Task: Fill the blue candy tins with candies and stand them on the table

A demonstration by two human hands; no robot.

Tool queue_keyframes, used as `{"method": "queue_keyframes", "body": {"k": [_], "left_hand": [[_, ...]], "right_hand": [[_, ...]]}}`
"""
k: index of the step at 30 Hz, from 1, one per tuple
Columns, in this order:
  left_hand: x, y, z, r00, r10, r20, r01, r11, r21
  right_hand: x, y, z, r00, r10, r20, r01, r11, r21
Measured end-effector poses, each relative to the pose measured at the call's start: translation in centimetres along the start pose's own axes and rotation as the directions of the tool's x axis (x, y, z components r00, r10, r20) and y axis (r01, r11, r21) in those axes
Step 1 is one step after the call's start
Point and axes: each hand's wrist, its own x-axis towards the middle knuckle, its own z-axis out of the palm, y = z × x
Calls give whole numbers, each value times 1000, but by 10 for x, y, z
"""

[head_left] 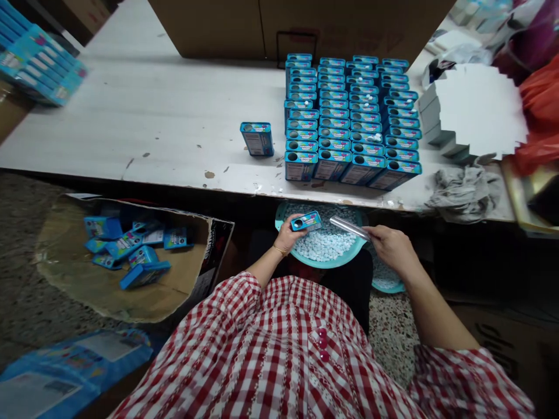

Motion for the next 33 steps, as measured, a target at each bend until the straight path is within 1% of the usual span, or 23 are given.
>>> {"method": "queue_keyframes", "body": {"k": [2, 5, 7, 9, 11, 12, 14, 16, 18, 20, 21, 23, 25, 27, 28, 30, 33], "left_hand": [[2, 2, 5, 1000, 4, 26, -5, 1000, 8], [-1, 12, 3, 991, 63, 121, -84, 982, 172], [-4, 21, -4, 988, 100, 117, -132, 944, 303], [-8, 28, -15, 987, 141, 81, -162, 901, 403], [-10, 35, -27, 982, 180, 65, -189, 863, 469], [-11, 37, -33, 979, 195, 62, -200, 845, 496], [-10, 41, -42, 975, 217, 53, -210, 810, 547], [-8, 43, -46, 972, 230, 48, -213, 773, 597], [-6, 42, -41, 970, 234, 62, -219, 741, 635], [-6, 40, -32, 969, 229, 98, -236, 721, 652], [-7, 39, -26, 967, 223, 121, -247, 717, 652], [-8, 38, -16, 963, 215, 163, -269, 719, 641], [-9, 39, -10, 958, 216, 190, -288, 720, 631], [-9, 42, -8, 955, 226, 193, -297, 715, 632], [-10, 44, -9, 954, 233, 188, -299, 710, 638], [-12, 51, -13, 952, 249, 180, -305, 694, 652], [-16, 69, -22, 938, 292, 188, -341, 664, 666]], "right_hand": [[7, 3, 19, 997, 45, 67, -41, 997, -59], [22, -2, 61, 980, 66, 189, -40, 990, -136], [34, -12, 91, 970, 59, 237, -40, 996, -86], [45, -22, 115, 967, 63, 249, -65, 998, 1], [51, -24, 126, 966, 78, 245, -95, 994, 59], [52, -22, 126, 967, 74, 245, -98, 992, 86], [49, -11, 117, 971, 46, 233, -88, 981, 173], [41, 0, 97, 978, -6, 209, -60, 950, 308], [31, 2, 71, 984, -59, 170, -17, 911, 412], [22, -7, 42, 984, -127, 126, 59, 896, 440], [19, -16, 29, 982, -156, 108, 98, 906, 412], [14, -38, 6, 978, -186, 94, 155, 950, 270], [10, -58, -11, 979, -174, 106, 167, 983, 70], [7, -69, -23, 981, -159, 111, 168, 983, -75], [5, -70, -27, 982, -157, 108, 169, 980, -109], [2, -64, -30, 985, -148, 88, 159, 979, -125], [1, -41, -24, 994, -101, 44, 104, 990, -92]]}}
